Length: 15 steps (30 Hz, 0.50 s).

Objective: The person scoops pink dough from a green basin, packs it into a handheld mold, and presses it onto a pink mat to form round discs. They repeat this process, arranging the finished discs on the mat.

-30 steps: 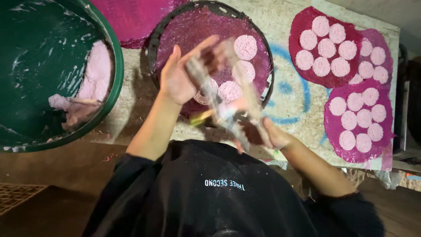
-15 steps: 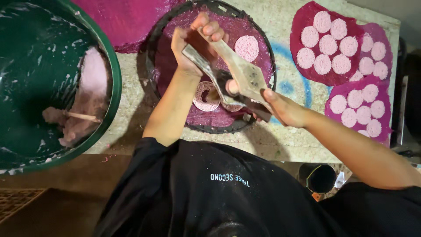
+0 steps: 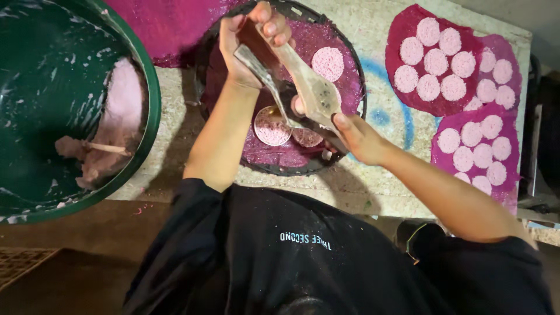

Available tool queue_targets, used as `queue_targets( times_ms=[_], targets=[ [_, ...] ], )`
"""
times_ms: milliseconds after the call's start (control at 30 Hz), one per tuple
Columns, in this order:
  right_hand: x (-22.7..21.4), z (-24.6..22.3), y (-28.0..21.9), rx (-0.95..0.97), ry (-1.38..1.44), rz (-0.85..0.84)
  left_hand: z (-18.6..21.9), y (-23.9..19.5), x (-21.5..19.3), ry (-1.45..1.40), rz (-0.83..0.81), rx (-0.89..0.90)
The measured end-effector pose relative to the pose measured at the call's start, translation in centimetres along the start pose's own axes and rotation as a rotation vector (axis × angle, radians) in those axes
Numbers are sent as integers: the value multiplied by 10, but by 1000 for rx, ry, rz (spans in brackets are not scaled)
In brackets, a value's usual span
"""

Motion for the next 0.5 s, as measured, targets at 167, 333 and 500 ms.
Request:
queue_targets(
  times_ms=[167,333,500],
  targets=[
    [16,-2,-8,-165,218,-105,-4,-33,-13,627,97,-217],
    [17,-15,-18,-285,375,-91,-25,-136,-47,1143,513,-738],
    [10,-23,-32,-458,500,43,-16,-163,31,2292,42,-479]
  ],
)
Point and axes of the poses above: each hand's wrist, its own y-axis towards the middle knuckle, its own x-axis out of the palm, z = x × y, the point moved 10 cm from there along y, towards the middle knuckle, and after that the axes turned 2 degrees about y, right-handed, at the moved point
